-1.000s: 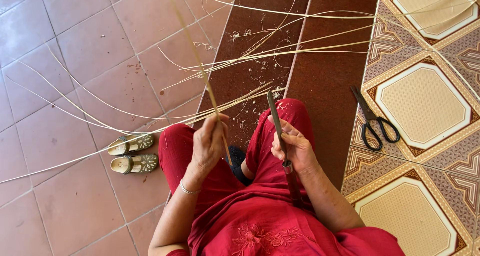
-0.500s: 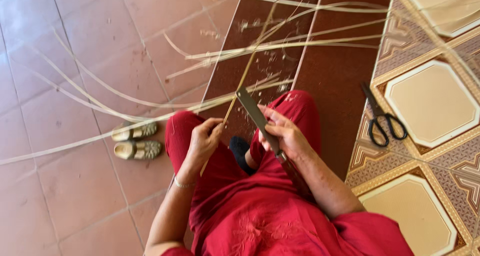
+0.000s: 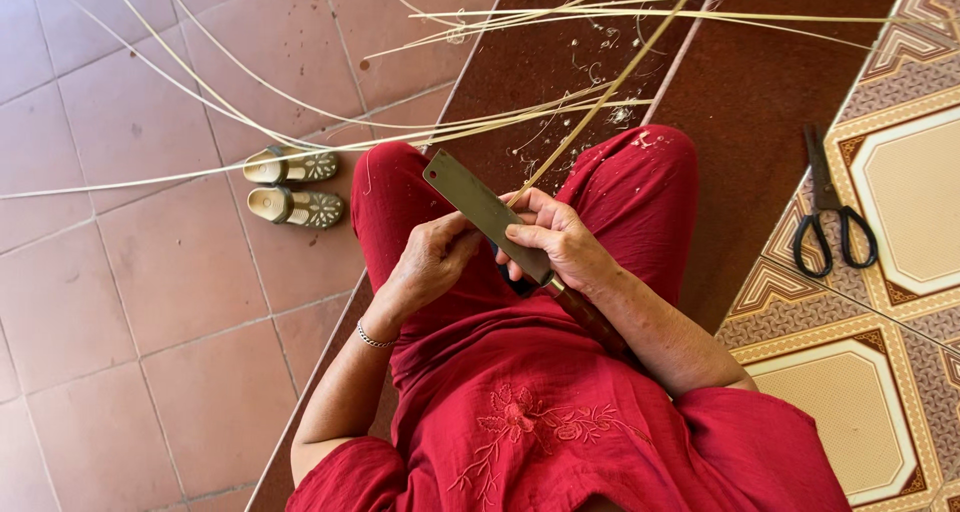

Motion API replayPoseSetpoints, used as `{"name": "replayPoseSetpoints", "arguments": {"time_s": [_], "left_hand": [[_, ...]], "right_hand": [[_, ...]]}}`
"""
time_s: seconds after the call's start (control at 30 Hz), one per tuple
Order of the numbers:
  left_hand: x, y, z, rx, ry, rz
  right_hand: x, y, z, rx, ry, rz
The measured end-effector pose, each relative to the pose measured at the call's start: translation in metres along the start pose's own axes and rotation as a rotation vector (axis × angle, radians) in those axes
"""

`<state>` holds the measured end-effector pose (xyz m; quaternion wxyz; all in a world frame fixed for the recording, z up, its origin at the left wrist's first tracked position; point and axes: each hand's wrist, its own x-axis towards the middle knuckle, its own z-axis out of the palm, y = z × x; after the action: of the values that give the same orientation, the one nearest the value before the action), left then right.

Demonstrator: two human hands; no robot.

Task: The person sits on the floor and uses a knife to shave thin strips from bamboo rods. They hold the rod in one hand and the knife in the other, repeatedly scraping the surface to produce fine shavings that accumulate on the floor.

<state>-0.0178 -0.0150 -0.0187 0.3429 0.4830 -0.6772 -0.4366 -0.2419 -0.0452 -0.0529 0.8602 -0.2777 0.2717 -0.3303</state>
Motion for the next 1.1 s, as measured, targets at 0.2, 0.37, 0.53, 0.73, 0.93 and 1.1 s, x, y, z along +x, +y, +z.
{"name": "replayPoseSetpoints", "arguments": {"time_s": [0.2, 0.37, 0.53, 0.73, 0.93, 1.1], "left_hand": [[-0.013, 0.008, -0.001, 0.088, 0.125, -0.017], [-0.019, 0.013, -0.005, 0.169, 0.154, 0.079], [-0.024, 0.017, -0.011, 0.225, 0.144, 0.119], [-0.036, 0.013, -0.018, 0.173, 0.146, 0.09], [-0.04, 0.008, -0.02, 0.194, 0.168, 0.097], [-0.043, 0.009, -0.023, 0.184, 0.144, 0.055]], "right_hand": [[0.008, 0.011, 0.004, -0.004, 0.013, -0.009], [0.008, 0.008, 0.003, 0.031, -0.001, 0.009], [0.008, 0.009, 0.003, 0.061, -0.015, 0.019], [0.01, 0.001, -0.005, 0.071, 0.028, -0.046], [0.007, -0.003, 0.001, 0.014, 0.033, -0.043], [0.007, 0.003, 0.009, -0.016, 0.004, 0.015]]}}
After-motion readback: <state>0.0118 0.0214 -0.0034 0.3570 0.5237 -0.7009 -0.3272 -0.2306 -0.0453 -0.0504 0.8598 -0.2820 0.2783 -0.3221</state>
